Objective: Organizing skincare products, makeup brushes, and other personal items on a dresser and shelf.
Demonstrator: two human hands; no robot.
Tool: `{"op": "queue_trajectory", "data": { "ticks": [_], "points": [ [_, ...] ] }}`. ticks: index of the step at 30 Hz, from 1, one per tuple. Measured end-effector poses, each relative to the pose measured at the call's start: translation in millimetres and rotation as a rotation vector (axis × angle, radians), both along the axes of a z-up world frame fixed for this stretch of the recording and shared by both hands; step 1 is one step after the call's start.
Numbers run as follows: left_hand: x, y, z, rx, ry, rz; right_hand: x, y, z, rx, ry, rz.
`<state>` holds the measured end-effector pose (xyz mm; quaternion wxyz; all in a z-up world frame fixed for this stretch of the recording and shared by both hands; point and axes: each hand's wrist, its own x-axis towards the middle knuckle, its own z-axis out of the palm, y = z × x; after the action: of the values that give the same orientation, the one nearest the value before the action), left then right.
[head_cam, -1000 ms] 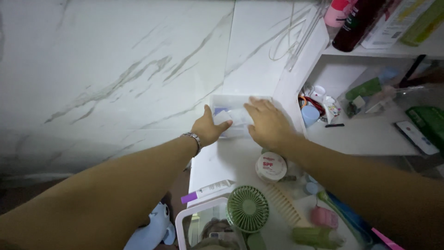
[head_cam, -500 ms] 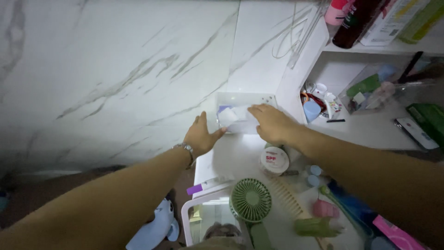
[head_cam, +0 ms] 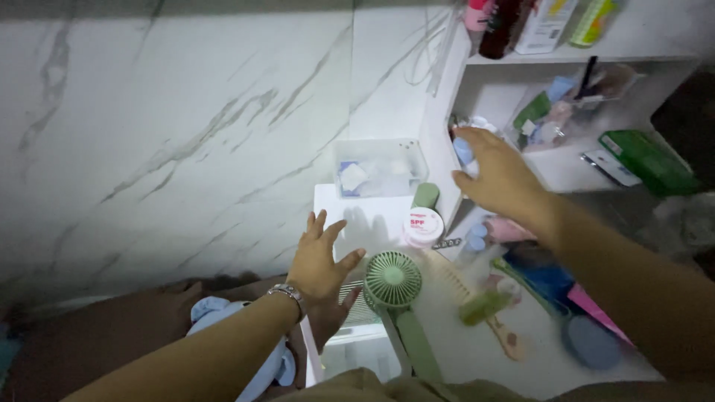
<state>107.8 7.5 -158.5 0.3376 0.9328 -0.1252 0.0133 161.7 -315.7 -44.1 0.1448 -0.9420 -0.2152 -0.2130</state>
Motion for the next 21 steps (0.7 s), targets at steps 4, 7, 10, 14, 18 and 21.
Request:
{"op": "queue_trajectory", "data": {
  "ticks": [4, 7, 10, 14, 18, 21],
  "points": [
    [-15.6, -7.0, 0.3, 0.011, -0.032, -0.05, -37.5, -33.1, -6.4, 0.06, -0.044, -0.133],
    [-26.6, -14.4, -5.5, 0.019, -0.122, -0.092, -70.0, -51.6, -8.7, 0.049, -0.14, -0.162],
    [-44.0, -25.7, 6.6, -0.033, -0.121, -0.057, -102.2, -61.0, -5.9, 0.084, -0.115, -0.239],
    [-71.8, -40.4, 15.9, 0.022, -0.15, -0.104, -136.5, -79.0, -8.1, 0.074, -0.165, -0.28],
    [-115.1, -55.4, 37.0, 0.055, -0.119, -0.069, -182.9, -101.9, -10.9, 0.033, -0.274, -0.297],
    [-157.3, -62.1, 43.1, 0.016, -0.157, -0.04, -236.9, -122.3, -1.8, 0.04, -0.304, -0.413]
  ]
}}
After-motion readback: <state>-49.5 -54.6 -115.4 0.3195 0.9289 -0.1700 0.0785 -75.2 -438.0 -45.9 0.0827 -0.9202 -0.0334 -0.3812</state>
